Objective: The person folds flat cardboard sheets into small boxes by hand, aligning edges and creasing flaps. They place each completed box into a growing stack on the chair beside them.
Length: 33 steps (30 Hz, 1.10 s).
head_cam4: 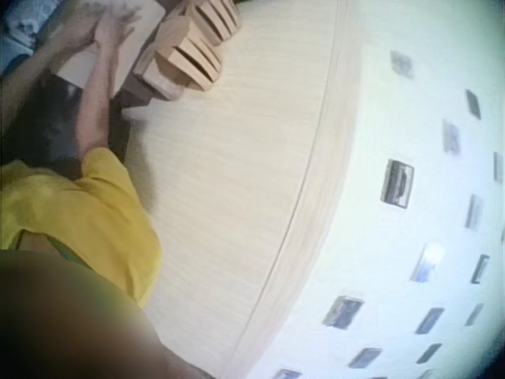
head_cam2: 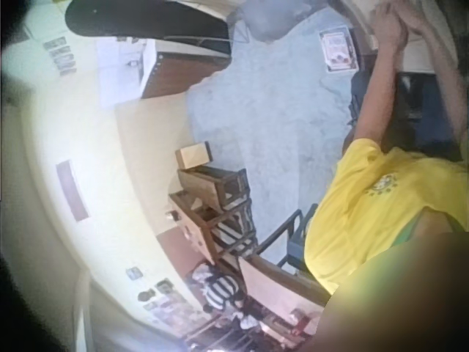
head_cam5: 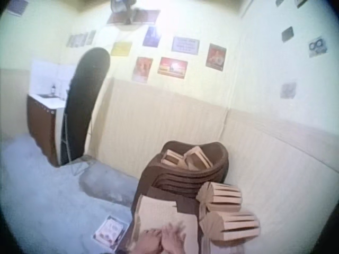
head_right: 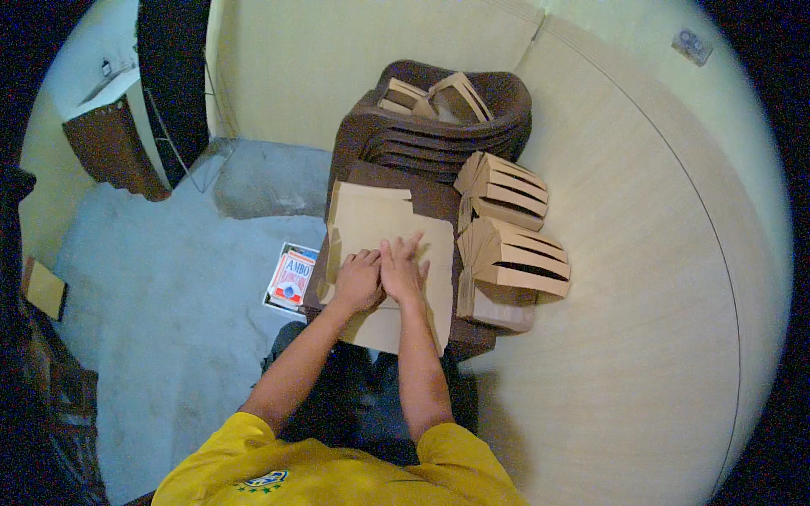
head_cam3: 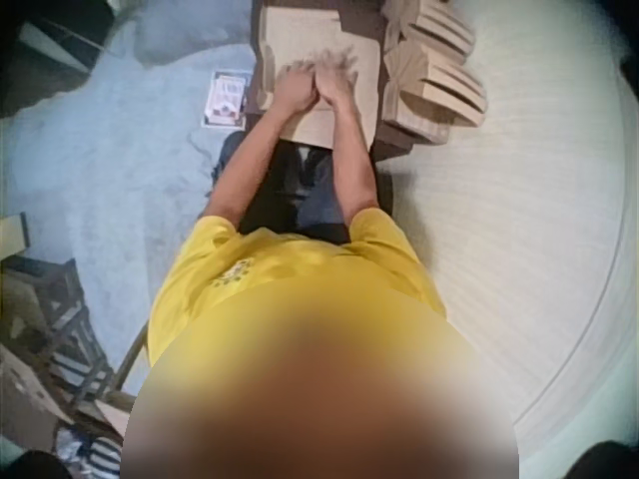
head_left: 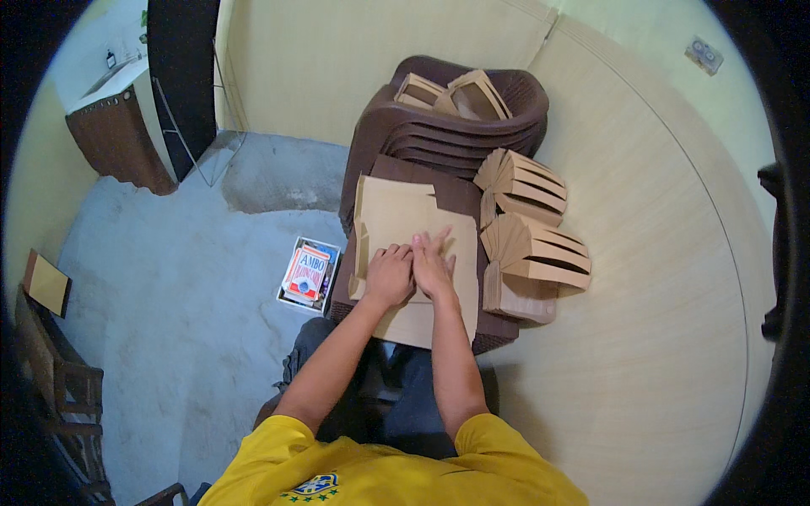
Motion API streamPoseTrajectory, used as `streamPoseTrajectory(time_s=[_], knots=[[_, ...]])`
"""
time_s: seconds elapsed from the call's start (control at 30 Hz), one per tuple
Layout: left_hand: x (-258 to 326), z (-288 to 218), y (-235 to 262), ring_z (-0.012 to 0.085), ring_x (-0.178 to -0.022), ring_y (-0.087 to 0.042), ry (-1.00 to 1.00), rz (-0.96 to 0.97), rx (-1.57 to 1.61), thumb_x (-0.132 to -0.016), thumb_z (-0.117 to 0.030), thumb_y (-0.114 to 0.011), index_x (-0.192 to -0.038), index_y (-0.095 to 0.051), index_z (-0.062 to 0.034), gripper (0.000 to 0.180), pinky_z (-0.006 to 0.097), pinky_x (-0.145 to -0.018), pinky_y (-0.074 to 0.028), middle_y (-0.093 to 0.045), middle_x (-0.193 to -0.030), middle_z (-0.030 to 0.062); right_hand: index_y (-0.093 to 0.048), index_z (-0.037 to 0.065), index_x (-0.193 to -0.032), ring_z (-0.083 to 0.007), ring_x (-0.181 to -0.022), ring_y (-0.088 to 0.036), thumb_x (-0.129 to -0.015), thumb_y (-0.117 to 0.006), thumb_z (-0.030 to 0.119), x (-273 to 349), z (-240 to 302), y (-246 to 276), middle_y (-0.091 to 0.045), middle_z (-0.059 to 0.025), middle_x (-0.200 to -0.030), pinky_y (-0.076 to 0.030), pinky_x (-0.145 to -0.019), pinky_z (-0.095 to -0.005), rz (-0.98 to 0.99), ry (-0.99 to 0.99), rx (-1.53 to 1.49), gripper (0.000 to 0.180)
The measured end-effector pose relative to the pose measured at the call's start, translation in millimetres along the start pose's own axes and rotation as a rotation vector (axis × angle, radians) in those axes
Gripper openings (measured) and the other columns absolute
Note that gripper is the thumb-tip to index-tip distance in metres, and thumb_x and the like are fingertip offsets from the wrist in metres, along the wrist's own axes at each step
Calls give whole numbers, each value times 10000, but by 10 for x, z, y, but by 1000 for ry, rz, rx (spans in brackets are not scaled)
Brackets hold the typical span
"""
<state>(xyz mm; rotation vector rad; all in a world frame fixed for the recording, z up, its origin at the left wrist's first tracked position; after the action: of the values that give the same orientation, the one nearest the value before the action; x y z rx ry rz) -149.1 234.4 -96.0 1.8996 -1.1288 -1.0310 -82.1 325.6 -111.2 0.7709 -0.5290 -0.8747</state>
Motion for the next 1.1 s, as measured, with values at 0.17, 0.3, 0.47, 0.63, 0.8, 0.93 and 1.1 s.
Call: streamPoseTrajectory(time_s=[0.17,0.3,0.47,0.63,0.8,0.93,1.1], knots=[[-151,-9,-15,361,-1299,-571,110,11,-2,-958,-238,-727,-1318,-655,-17,429,478,-1069,-450,-625,-1385,192,9,-63,-1711,-485,-1526,-407,-990,-615,200,-4,-19,508,-547,-359,-1528,-312,-1250,-622,-367,33,164,989],[-80,-39,76,375,-1512,-452,42,-189,-51,-1015,-273,-680,-1578,-463,14,669,505,-1264,-338,-516,-1583,242,-56,-63,-1705,-546,-1372,-536,-937,-617,118,-152,-3,510,-633,-371,-1389,-428,-1175,-569,-332,32,308,968],[-115,42,-130,372,-1613,-349,85,-52,-17,-1060,-313,-625,-1672,-291,40,781,525,-1350,-204,-419,-1691,250,-362,-84,-1606,-511,-1254,-658,-918,-627,124,-581,-345,504,-728,-343,-1242,-481,-1128,-552,-275,-84,167,767],[-133,47,-127,354,-1619,-348,90,-34,-20,-1065,-316,-613,-1689,-239,41,810,524,-1352,-200,-417,-1695,248,-606,-28,-1453,-393,-1188,-743,-947,-695,245,-915,-687,186,-787,-248,-1221,-540,-1065,-475,-141,-85,-459,581],[-94,92,-70,339,-1627,-336,132,-53,108,-1063,-319,-597,-1681,-278,39,782,524,-1355,-194,-431,-1697,224,-591,-64,-1427,-259,-1153,-775,-1045,-588,89,-702,-446,3,-803,-233,-1200,-588,-971,-348,-71,58,-341,411],[-119,77,-139,319,-1647,-298,117,8,-59,-1071,-336,-550,-1661,-392,0,696,510,-1361,-179,-427,-1719,163,-490,-52,-1536,-306,-1326,-688,-1091,-553,133,-274,-200,244,-773,-226,-1295,-511,-1110,-408,-161,173,-331,486],[-163,164,-320,284,-1673,-238,137,114,-165,-1084,-365,-480,-1673,-426,-59,666,494,-1372,-145,-382,-1760,118,-177,64,-1753,-368,-1666,-252,-1169,-354,503,138,-55,-38,-403,-207,-1736,-75,-1343,-624,-7,131,299,752]])
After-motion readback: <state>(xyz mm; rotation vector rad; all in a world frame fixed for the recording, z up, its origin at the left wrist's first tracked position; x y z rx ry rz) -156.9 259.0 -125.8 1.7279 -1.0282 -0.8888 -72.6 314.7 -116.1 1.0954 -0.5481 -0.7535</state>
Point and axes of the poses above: each hand's wrist, its own x-axis away from the middle knuckle, its own y-axis out of the back of the hand, z = x × y, the point moved 10 cm from there along -x, towards the middle knuckle
